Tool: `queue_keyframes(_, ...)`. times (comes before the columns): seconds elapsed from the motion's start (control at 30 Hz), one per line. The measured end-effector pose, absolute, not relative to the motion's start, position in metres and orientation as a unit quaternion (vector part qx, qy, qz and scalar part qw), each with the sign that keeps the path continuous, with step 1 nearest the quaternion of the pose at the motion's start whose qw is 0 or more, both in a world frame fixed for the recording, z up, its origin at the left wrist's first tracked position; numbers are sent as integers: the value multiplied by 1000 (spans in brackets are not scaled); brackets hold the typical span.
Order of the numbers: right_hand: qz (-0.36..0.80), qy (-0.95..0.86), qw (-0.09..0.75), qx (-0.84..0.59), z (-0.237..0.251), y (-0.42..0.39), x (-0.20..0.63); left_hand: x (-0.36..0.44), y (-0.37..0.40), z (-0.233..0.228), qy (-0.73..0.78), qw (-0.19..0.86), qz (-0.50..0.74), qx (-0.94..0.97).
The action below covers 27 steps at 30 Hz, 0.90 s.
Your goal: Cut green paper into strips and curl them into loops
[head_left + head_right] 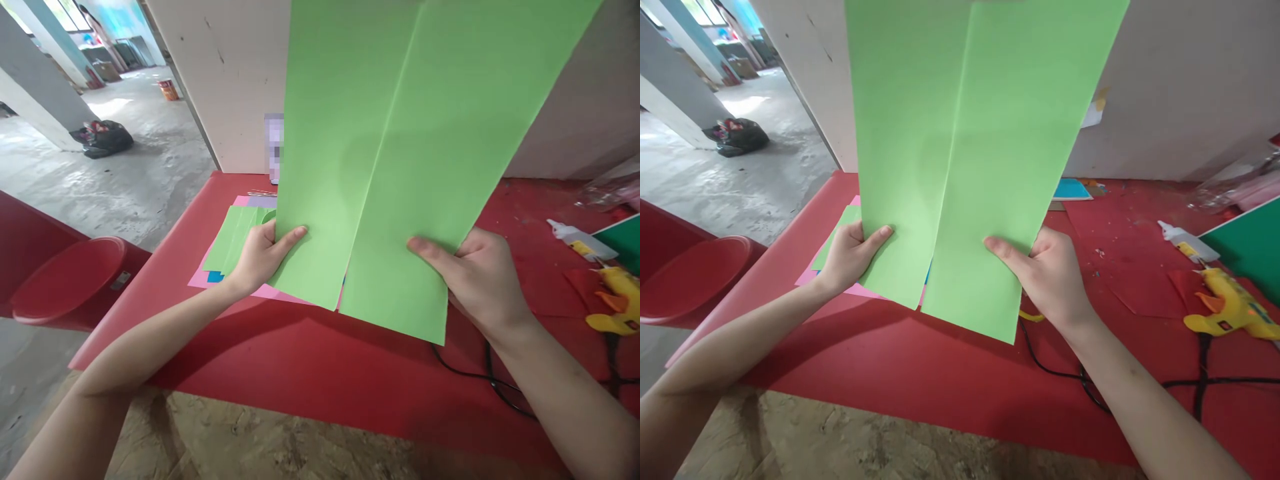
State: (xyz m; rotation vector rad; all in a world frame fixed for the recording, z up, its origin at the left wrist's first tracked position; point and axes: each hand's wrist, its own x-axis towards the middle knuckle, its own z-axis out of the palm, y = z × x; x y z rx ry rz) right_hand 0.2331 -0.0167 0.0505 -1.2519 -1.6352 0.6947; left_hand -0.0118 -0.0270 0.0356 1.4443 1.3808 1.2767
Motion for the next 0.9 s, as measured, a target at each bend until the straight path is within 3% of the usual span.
queue_keyframes(0.13,363,-625,471,-506,53,-17,231,-13,-28,38,536,389,481,575)
queue_keyframes(0.43,348,-604,490,-523,59,-12,246,-18,-24,38,532,409,491,555)
queue_keyframes(0.67,548,-588,349,-482,64,-8,251,-29,-16,31,411,540,502,536)
queue_keyframes(0.9,613,-564,345,-432,53,-6,241,-21,-20,33,484,543,500,471)
